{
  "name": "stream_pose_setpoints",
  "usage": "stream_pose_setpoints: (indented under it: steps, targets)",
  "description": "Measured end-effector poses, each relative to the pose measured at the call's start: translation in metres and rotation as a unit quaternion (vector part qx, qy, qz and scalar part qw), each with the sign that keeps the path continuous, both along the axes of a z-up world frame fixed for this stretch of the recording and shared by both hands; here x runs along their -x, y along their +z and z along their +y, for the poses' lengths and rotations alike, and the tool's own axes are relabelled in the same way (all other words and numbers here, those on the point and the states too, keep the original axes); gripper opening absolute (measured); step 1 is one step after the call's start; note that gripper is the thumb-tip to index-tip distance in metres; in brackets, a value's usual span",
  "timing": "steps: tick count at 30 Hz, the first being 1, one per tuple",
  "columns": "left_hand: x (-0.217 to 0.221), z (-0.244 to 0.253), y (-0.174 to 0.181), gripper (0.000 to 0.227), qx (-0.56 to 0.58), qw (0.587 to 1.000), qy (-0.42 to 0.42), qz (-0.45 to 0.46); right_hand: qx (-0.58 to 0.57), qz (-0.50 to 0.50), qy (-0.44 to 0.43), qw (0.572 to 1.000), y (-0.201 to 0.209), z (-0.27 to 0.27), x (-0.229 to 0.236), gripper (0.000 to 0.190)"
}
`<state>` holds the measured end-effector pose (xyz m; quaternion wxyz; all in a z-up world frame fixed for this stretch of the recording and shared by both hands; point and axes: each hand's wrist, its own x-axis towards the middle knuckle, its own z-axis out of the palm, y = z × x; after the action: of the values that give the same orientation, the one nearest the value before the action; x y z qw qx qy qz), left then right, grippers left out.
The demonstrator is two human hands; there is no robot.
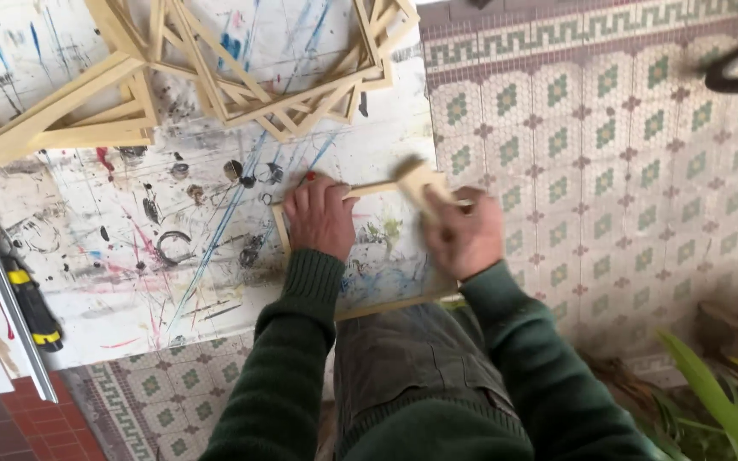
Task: Sanding the edges and surfaces of small wooden picture frames using a sanding block on a workbench.
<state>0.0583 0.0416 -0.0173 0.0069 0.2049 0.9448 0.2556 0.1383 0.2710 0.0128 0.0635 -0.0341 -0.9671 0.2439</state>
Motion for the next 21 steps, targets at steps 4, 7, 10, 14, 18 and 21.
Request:
stream_pose_setpoints:
  steps: [4, 7, 10, 14, 18, 21]
  targets:
    - [-0.001, 0.000, 0.006, 0.024, 0.010, 1.000, 0.011, 0.007, -0.032, 0.069, -0.056, 0.996, 0.039, -0.012, 0.043, 0.043]
    - [0.005, 0.000, 0.002, 0.024, 0.005, 1.000, 0.009, 0.027, -0.058, 0.074, -0.035, 0.995, 0.022, -0.033, 0.040, 0.027]
    - [0.006, 0.001, 0.000, 0.025, 0.000, 1.000, -0.001, 0.011, 0.252, -0.233, -0.163, 0.925, -0.006, -0.012, 0.003, 0.028]
    - [-0.002, -0.001, 0.005, 0.025, 0.008, 1.000, 0.005, 0.016, -0.065, 0.064, -0.066, 0.994, 0.024, -0.012, 0.034, 0.040]
    - [0.007, 0.001, 0.008, 0.025, -0.005, 1.000, 0.012, 0.020, 0.018, 0.050, -0.013, 0.999, -0.010, -0.045, 0.008, 0.040]
    - [-0.001, 0.000, 0.006, 0.026, -0.008, 1.000, -0.001, 0.013, 0.027, -0.058, -0.034, 0.997, 0.009, -0.009, -0.013, 0.044]
